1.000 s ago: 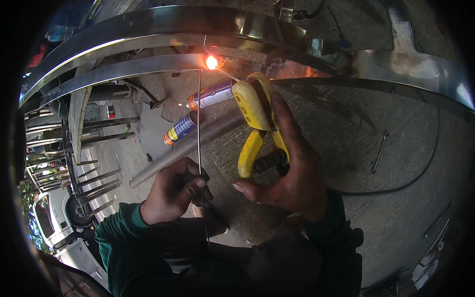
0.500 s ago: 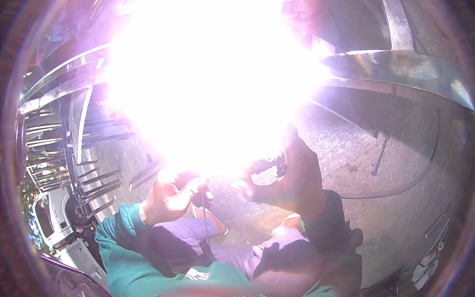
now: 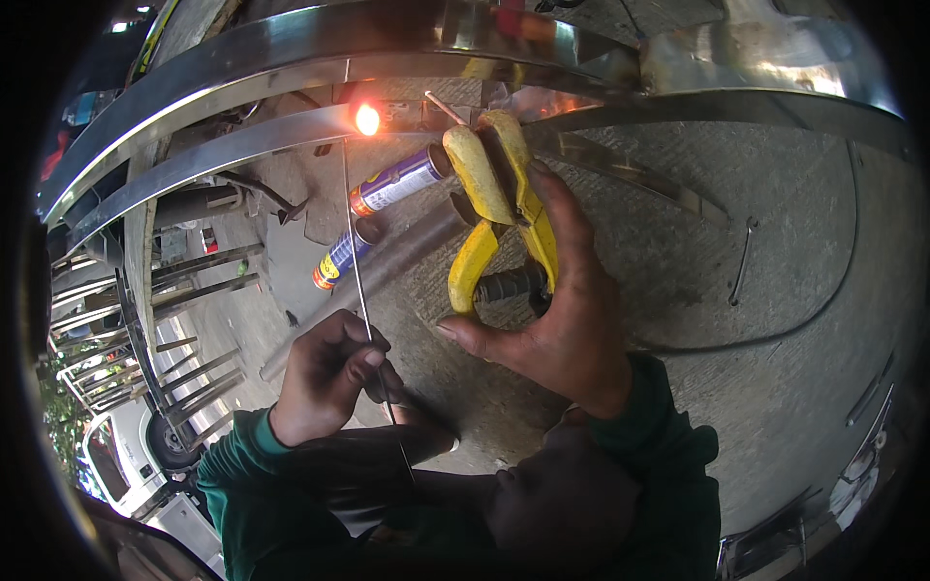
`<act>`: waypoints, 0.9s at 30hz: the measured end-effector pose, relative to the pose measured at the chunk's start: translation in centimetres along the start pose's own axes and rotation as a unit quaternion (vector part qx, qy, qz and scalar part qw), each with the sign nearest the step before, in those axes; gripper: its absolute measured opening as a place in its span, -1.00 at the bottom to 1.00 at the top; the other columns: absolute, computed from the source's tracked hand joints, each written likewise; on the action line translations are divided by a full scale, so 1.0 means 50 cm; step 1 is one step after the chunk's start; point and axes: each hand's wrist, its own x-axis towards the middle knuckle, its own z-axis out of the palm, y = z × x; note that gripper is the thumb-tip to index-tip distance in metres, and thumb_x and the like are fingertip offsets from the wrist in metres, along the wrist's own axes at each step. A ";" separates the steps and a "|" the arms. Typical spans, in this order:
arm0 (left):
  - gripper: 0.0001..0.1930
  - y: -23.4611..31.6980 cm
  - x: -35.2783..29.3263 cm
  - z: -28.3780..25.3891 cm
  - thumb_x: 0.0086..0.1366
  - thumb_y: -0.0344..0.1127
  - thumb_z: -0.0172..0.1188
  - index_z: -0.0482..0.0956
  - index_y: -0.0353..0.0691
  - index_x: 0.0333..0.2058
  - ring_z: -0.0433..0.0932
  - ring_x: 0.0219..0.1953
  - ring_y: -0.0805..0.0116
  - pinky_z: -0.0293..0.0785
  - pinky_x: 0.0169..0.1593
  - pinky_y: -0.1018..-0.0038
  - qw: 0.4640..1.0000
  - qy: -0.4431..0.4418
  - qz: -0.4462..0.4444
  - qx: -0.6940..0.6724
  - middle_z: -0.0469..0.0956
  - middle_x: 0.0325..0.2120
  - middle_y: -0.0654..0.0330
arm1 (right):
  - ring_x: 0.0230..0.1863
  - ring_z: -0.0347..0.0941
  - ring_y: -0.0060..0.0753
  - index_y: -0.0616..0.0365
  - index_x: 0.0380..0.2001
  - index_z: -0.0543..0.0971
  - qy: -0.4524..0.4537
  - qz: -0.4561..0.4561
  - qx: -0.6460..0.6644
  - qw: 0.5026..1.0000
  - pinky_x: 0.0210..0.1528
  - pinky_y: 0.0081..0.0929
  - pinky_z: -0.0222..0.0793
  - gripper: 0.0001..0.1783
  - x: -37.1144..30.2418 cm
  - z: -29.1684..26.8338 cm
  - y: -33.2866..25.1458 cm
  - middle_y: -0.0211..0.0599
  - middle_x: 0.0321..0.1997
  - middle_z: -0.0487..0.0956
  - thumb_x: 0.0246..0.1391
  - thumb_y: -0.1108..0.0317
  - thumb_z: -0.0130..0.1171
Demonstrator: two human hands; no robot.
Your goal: The person welds joints on a metal frame using a handheld welding torch and filler rod. They repeatedly position the torch, strike an arc, and move along seams while holding the rod with the other hand. The person repositions the frame and continues welding different joints.
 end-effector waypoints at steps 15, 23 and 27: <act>-0.90 0.006 0.004 -0.008 0.41 -0.44 0.04 0.40 -0.36 -0.19 0.61 -0.36 0.44 0.50 -0.24 0.52 0.999 -0.002 -0.037 -0.034 0.58 -0.44 0.15 | 0.24 0.31 -0.22 0.17 0.38 -0.05 -0.042 0.022 -0.021 0.999 0.12 -0.35 0.45 0.29 0.002 -0.002 0.007 -0.01 0.32 0.21 -0.34 0.28 0.60; -0.85 -0.006 0.005 -0.007 0.42 -0.40 0.05 0.34 -0.38 -0.21 0.62 -0.40 0.44 0.56 -0.39 0.57 1.000 -0.002 0.014 -0.005 0.56 -0.46 0.13 | 0.32 0.26 0.07 0.17 0.38 -0.01 -0.004 -0.007 0.033 0.999 0.33 -0.13 0.26 0.32 0.001 0.002 0.012 0.16 0.34 0.21 -0.38 0.22 0.63; -0.86 -0.006 0.004 -0.005 0.42 -0.40 0.05 0.34 -0.38 -0.21 0.63 -0.38 0.44 0.56 -0.37 0.57 1.000 0.005 0.018 -0.008 0.56 -0.45 0.13 | 0.28 0.33 0.06 0.19 0.37 0.04 0.003 -0.015 0.010 1.000 0.31 -0.18 0.29 0.28 0.004 0.004 0.011 0.17 0.28 0.30 -0.37 0.21 0.63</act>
